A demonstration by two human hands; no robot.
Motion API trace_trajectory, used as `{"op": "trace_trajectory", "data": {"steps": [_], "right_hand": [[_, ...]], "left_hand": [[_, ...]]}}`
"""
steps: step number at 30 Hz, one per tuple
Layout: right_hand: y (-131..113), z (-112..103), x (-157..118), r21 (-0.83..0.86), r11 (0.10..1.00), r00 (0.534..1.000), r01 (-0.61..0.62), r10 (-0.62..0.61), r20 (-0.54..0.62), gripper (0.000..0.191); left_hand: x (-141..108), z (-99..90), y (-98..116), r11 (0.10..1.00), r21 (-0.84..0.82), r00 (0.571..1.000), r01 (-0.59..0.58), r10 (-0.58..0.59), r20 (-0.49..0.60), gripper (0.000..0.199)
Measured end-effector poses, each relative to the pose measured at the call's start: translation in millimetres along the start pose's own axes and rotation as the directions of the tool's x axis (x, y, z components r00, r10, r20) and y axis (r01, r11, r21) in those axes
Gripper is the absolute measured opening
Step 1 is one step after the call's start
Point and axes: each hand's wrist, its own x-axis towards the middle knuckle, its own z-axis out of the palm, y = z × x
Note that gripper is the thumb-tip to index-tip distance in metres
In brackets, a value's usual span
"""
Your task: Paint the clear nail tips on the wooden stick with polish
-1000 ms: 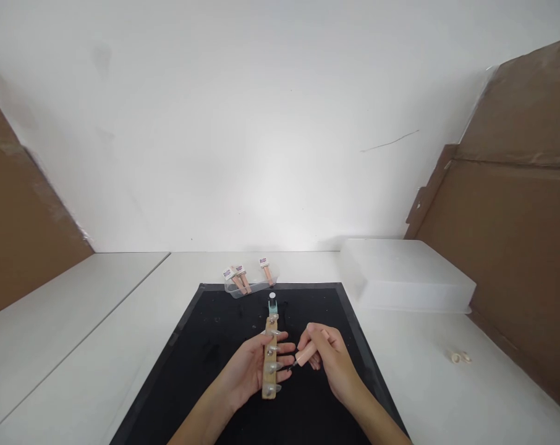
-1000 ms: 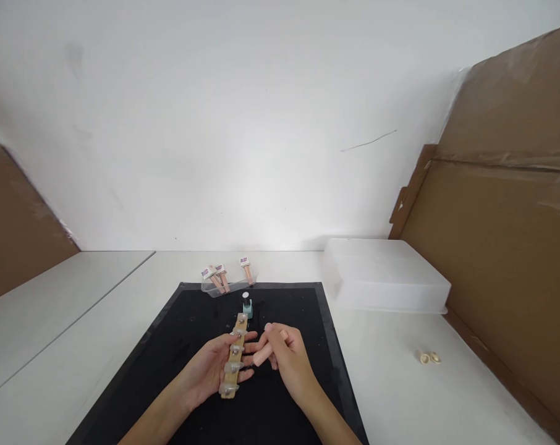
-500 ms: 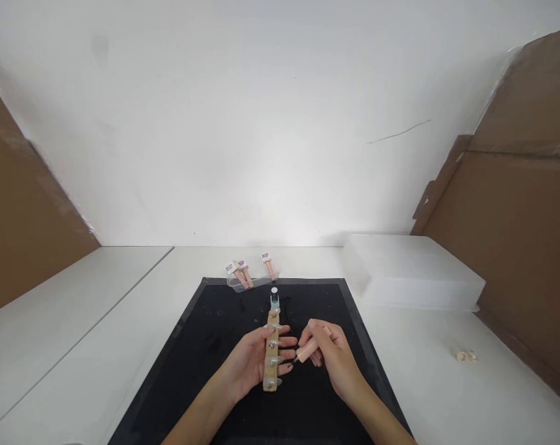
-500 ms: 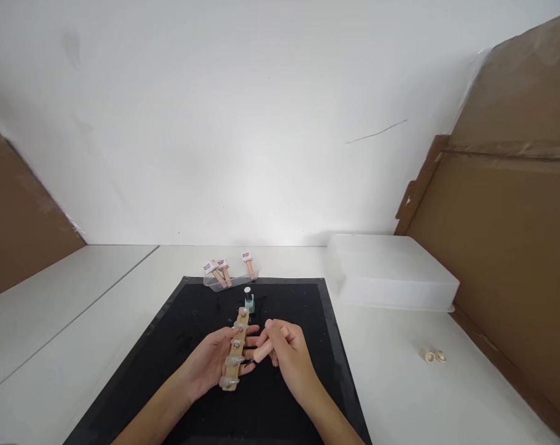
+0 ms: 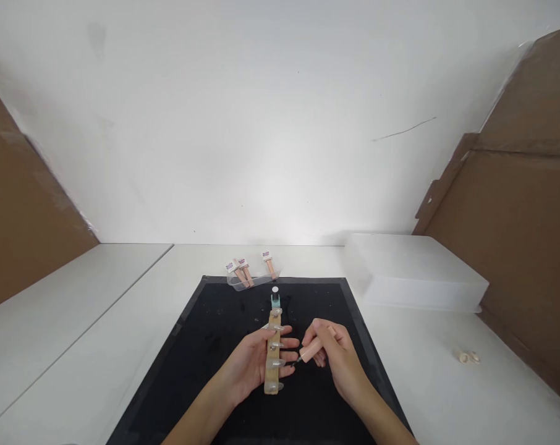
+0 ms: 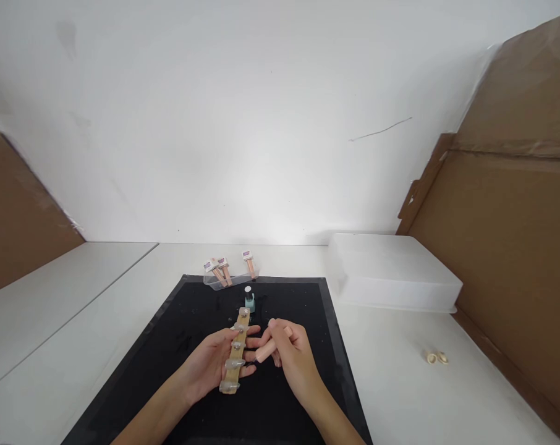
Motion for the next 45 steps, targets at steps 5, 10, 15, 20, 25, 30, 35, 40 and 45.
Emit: {"op": "trace_trajectory", "data": {"steps": [5,10,15,20,25,30,35,40,45], "right_hand": [[-3.1,-0.9,1.3,0.015,1.0,1.0,0.006,-0.006,-0.021,0.042],[-1.1,-1.4,1.7,0.018,1.0,1.0,0.007,-0.007,-0.015,0.04],[1.6,-3.1,1.4,0.012,1.0,1.0,0.011,-0.011,-0.004,0.041],[2.8,-1.0,1.7,0.0,1.0,0.999,-0.004,0.004,0.033,0.04],[2.3,0.4,2.1,-0.005,1.0,0.999,-0.015,0.016,0.038,0.04],[0.3,2.0,1.7,-0.011,1.0,0.999,-0.026,0.026,0.037,0.041],[-2.1,2.5,2.8,-0.022,0.999,0.999,-0.033,0.034,0.012,0.042],[-2.1,0.0,6.6,-0.024,1.0,1.0,-0.012,0.011,-0.025,0.043],[0.3,0.4,10.4,-0.058,0.998,0.999,-0.02,0.018,-0.036,0.044]], "left_hand": [[-1.6,0.2,0.3,1.0,0.008,1.0,-0.005,0.005,-0.007,0.039],[-1.8,0.2,0.3,1.0,0.014,1.0,-0.007,0.007,-0.016,0.041],[-0.2,-1.8,-0.6,1.0,0.018,1.0,-0.013,0.013,-0.02,0.042],[0.5,-3.4,-0.7,0.999,0.028,1.0,-0.018,0.018,-0.021,0.041],[-0.6,0.4,0.2,0.999,0.038,0.999,-0.012,0.013,-0.04,0.04],[-0.6,3.9,-1.3,1.0,0.025,0.999,0.004,-0.003,-0.044,0.038],[1.2,3.5,-5.3,0.999,0.019,0.998,0.033,-0.032,-0.061,0.037],[4.9,2.3,-8.2,0.998,-0.014,0.997,0.067,-0.067,-0.024,0.038],[6.4,4.2,-6.1,0.995,-0.026,0.995,0.095,-0.096,-0.019,0.038]]}}
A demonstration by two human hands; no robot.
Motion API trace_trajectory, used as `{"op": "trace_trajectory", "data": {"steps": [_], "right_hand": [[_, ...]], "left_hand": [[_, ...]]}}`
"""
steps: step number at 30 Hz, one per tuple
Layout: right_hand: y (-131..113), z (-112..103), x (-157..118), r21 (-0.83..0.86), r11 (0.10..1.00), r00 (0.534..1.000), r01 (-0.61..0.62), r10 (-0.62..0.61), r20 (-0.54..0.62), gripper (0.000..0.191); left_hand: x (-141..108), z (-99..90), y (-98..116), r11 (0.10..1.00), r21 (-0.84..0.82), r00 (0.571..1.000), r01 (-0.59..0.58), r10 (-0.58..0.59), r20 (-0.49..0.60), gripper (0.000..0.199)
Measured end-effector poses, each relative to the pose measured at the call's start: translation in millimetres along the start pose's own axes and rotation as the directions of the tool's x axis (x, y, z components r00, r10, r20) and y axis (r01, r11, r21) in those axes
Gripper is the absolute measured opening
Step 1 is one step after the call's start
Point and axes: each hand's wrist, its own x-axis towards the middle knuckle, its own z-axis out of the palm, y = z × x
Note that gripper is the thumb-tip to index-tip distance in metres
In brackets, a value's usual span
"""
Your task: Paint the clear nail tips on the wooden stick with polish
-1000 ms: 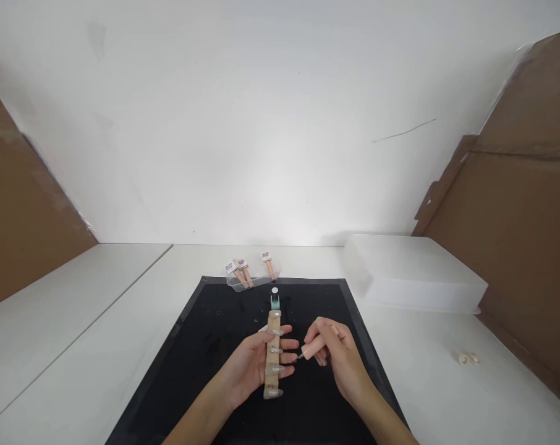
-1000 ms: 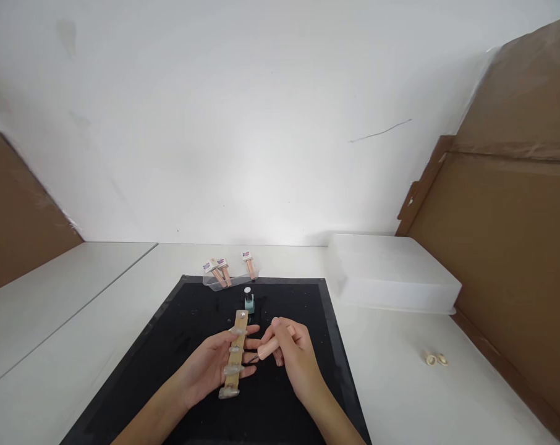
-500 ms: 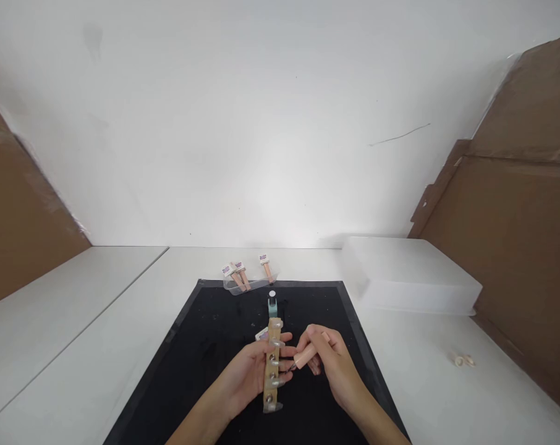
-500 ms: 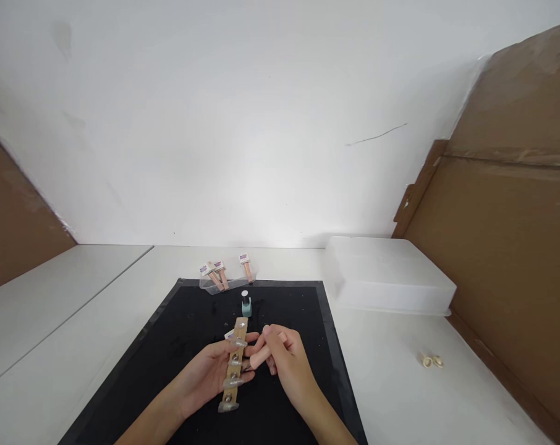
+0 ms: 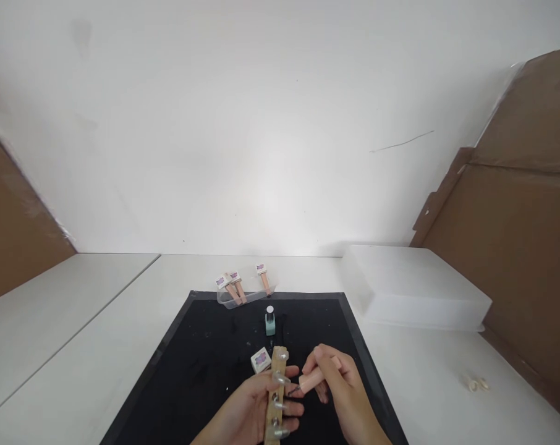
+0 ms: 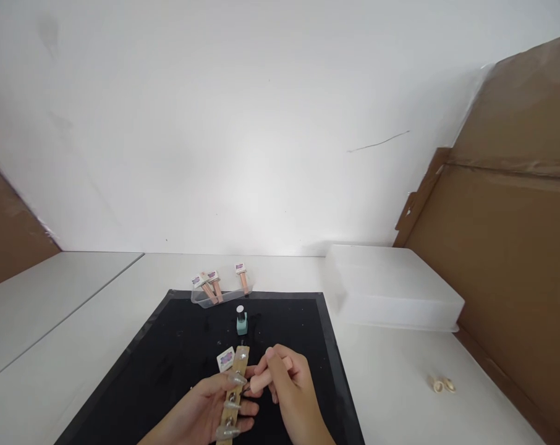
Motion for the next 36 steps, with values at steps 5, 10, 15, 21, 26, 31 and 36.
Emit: {"op": "trace_trajectory", "data": {"steps": [5,10,15,21,26,31,36], "right_hand": [[3.4,1.2,0.6,-0.047,0.999,0.999,-0.009,0.007,-0.039,0.047],[2.3,2.1,-0.6,-0.086,0.996,0.997,-0.032,0.027,-0.066,0.049],[4.4,1.5,-0.9,-0.151,0.988,0.995,-0.02,0.006,-0.096,0.048],[5.3,1.1,0.2,-0.136,0.991,0.996,0.009,-0.021,-0.091,0.047],[2.7,2.5,0.2,-0.13,0.99,0.995,0.056,-0.066,-0.076,0.044],[7.3,-0.8,-2.8,-0.167,0.983,0.994,0.083,-0.094,-0.056,0.039],[10.3,-3.6,-2.1,-0.243,0.962,0.992,0.121,-0.11,0.061,0.037]], "left_hand": [[2.6,1.2,4.1,0.999,-0.019,0.998,0.031,-0.032,-0.047,0.033],[4.3,1.8,4.6,0.999,-0.033,0.997,0.029,-0.031,-0.077,0.029],[7.6,-3.1,1.2,0.999,-0.043,0.998,0.015,-0.017,-0.061,0.028],[10.6,-4.5,2.9,0.999,-0.021,0.996,0.048,-0.05,-0.072,0.03],[10.4,-1.2,4.4,0.999,-0.019,0.996,0.05,-0.051,-0.068,0.031],[9.2,-1.5,3.0,0.998,0.01,0.995,0.062,-0.061,-0.079,0.031],[8.3,4.7,3.7,0.997,0.056,0.994,0.049,-0.043,-0.097,0.027]]}}
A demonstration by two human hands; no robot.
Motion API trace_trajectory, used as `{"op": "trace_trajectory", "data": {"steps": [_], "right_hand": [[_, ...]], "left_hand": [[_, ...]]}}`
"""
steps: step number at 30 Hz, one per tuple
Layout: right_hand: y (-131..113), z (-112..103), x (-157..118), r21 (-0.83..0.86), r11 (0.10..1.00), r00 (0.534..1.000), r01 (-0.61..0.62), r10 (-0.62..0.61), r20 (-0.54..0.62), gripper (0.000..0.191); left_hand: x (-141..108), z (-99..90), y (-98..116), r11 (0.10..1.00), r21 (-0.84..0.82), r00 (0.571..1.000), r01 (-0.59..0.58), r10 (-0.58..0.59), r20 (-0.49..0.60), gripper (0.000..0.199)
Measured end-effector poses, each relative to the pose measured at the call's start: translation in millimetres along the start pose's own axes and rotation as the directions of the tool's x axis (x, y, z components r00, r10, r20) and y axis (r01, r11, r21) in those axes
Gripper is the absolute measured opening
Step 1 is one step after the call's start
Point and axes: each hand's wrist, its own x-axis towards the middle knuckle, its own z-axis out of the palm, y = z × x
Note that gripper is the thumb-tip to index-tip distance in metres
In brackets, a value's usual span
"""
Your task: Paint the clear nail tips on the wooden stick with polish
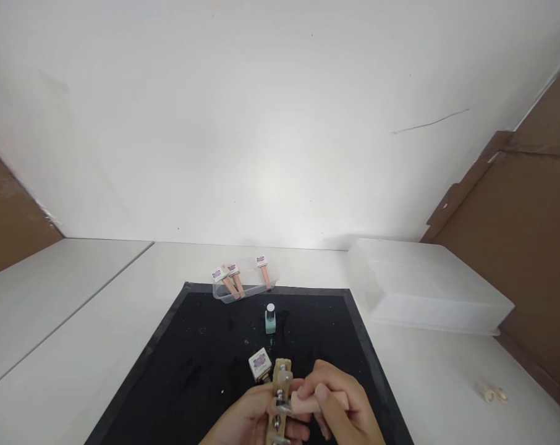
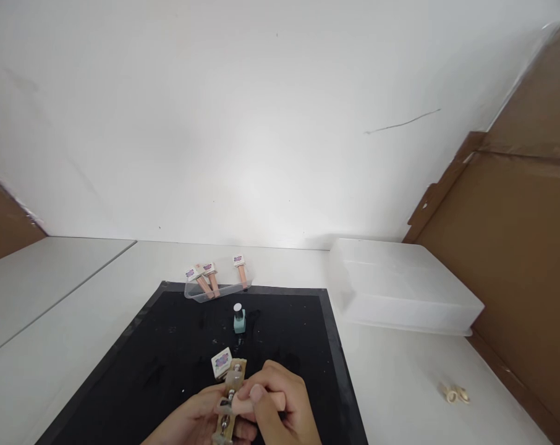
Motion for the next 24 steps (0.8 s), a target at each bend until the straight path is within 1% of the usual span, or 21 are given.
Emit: {"op": "trace_trajectory", "data": {"steps": [2,4,7,10,11,14,17,21,24], "right_hand": [[-1.8,0.7,1.6,-0.02,0.999,0.999,0.026,-0.026,0.031,0.039],[-4.7,1.8,3.0,-0.039,0.998,0.998,0.044,-0.042,0.039,0.039],[-7.9,2.8,3.3,-0.086,0.995,0.998,0.054,-0.052,0.026,0.038],[-7.7,2.1,2.1,-0.121,0.992,0.999,0.042,-0.04,0.021,0.04],[-6.9,1.7,1.6,-0.116,0.992,0.999,0.041,-0.04,0.01,0.04],[-3.0,0.5,0.9,-0.093,0.995,0.999,0.046,-0.047,-0.007,0.044],[-0.4,0.2,1.0,-0.044,0.999,1.0,0.024,-0.025,-0.013,0.045],[-3.3,1.8,1.5,-0.009,1.0,1.0,0.023,-0.023,0.021,0.042],[-6.4,3.8,1.1,-0.001,1.0,0.998,0.02,-0.02,0.052,0.041]], "left_hand": [[-1.4,4.9,1.3,0.999,0.041,0.999,0.002,0.0,-0.04,0.022],[-2.8,8.7,2.2,0.998,0.069,0.998,0.011,-0.007,-0.056,0.017],[-3.4,9.2,1.8,0.998,0.055,1.0,0.001,0.001,-0.028,0.016],[-2.2,4.1,0.0,1.0,0.019,1.0,-0.004,0.004,0.006,0.022],[-1.6,2.0,-0.8,1.0,0.009,1.0,-0.013,0.013,0.005,0.022],[0.1,-3.2,-3.0,1.0,-0.008,1.0,0.005,-0.005,0.018,0.027],[2.0,-5.5,-4.2,1.0,-0.018,1.0,0.002,-0.001,0.025,0.03],[1.6,-3.1,-2.8,1.0,-0.003,0.998,0.004,-0.004,0.065,0.027],[-2.4,1.7,0.3,0.999,0.048,0.999,0.02,-0.021,0.031,0.024]]}}
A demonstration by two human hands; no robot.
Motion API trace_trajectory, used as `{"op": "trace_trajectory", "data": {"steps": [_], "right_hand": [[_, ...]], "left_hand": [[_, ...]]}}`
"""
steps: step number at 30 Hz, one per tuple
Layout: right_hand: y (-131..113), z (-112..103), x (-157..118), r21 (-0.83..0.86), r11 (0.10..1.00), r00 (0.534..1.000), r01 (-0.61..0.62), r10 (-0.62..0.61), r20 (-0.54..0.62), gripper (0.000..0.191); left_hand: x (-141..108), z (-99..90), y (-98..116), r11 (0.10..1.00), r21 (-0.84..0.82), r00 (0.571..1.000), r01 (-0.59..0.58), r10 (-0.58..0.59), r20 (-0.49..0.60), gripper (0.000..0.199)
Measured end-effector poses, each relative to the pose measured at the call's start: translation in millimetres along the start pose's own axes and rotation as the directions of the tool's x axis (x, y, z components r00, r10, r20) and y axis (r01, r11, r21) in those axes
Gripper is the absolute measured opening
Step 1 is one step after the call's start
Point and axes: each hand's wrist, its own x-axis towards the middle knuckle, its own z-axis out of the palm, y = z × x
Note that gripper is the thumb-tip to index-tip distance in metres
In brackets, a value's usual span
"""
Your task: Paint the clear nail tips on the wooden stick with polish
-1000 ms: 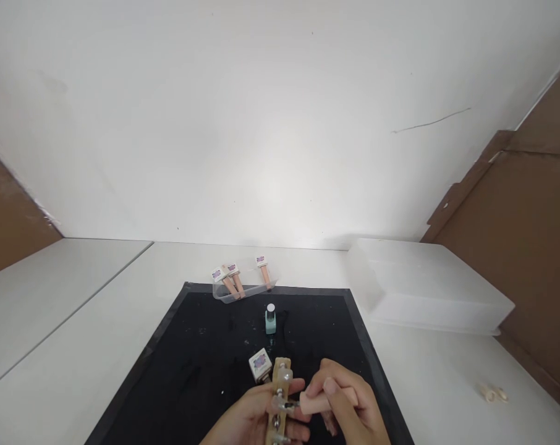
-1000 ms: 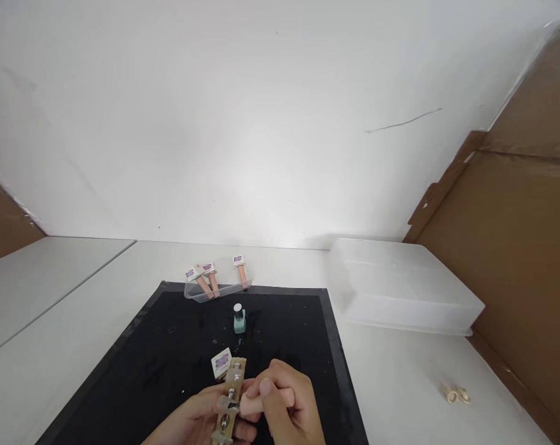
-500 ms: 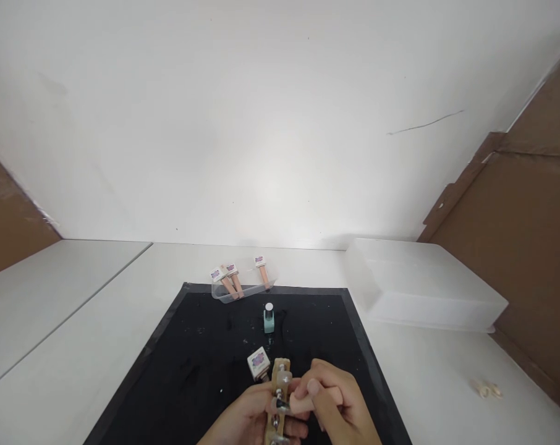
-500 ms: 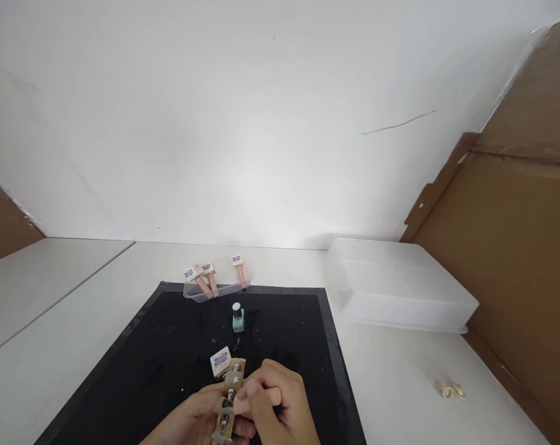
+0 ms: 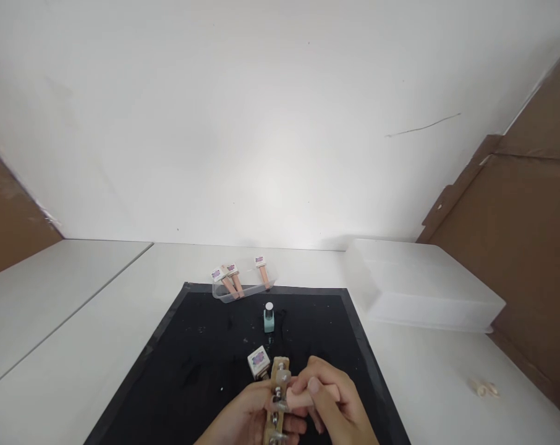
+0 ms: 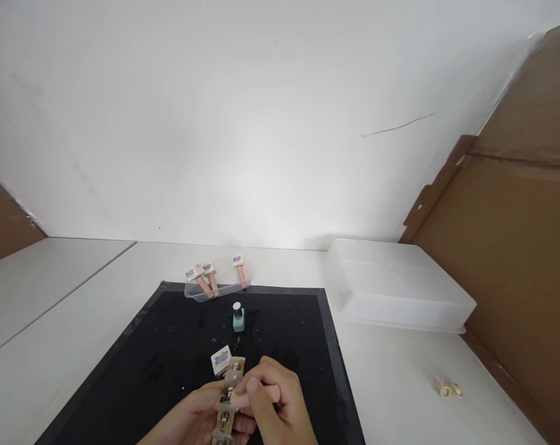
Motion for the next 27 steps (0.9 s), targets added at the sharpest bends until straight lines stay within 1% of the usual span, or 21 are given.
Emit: {"op": "trace_trajectory", "data": {"steps": [2,4,7,8,9,15,19,22,24,27], "right_hand": [[-0.2,0.7,-0.5,-0.003,1.0,1.0,0.007,-0.007,0.0,0.042],[1.1,0.6,-1.0,-0.016,1.0,1.0,0.015,-0.015,-0.013,0.042],[3.4,-0.3,-1.3,-0.036,0.999,1.0,0.001,-0.001,-0.022,0.042],[3.6,-0.6,-1.4,-0.042,0.999,1.0,-0.009,0.008,-0.026,0.042],[3.6,-0.9,-1.4,-0.05,0.999,0.999,-0.016,0.014,-0.037,0.042],[-1.4,-2.3,-1.4,-0.114,0.993,0.996,-0.012,0.003,-0.085,0.043],[-2.1,-2.5,-1.7,-0.115,0.993,0.99,0.014,-0.029,-0.137,0.047],[-1.2,-2.5,-2.0,-0.101,0.995,0.985,0.025,-0.042,-0.166,0.045],[-0.9,-2.7,-2.6,-0.099,0.994,0.985,0.036,-0.052,-0.162,0.043],[-0.9,-3.3,-3.9,-0.115,0.99,0.988,0.078,-0.092,-0.123,0.041]], "left_hand": [[-2.3,2.1,1.7,1.0,0.007,1.0,-0.012,0.013,-0.014,0.022],[-2.8,1.9,2.0,1.0,-0.009,1.0,-0.009,0.009,0.009,0.023],[-0.6,-1.7,-0.2,0.999,-0.041,0.999,0.009,-0.008,0.036,0.028],[0.4,-3.1,-1.2,0.998,-0.059,1.0,-0.031,0.031,0.0,0.029],[1.3,-4.6,-2.1,0.997,-0.071,0.999,-0.035,0.034,-0.015,0.03],[1.9,-7.8,-1.5,0.997,-0.076,1.0,0.005,-0.003,0.03,0.036],[0.3,-5.6,0.6,0.997,-0.071,1.0,0.012,-0.011,0.018,0.038],[0.0,-4.7,0.9,0.997,-0.074,1.0,0.01,-0.01,-0.006,0.04],[0.2,-5.1,0.6,0.997,-0.074,1.0,0.011,-0.012,-0.014,0.039],[0.5,-6.4,-0.1,0.998,-0.065,1.0,0.005,-0.005,-0.009,0.037]]}}
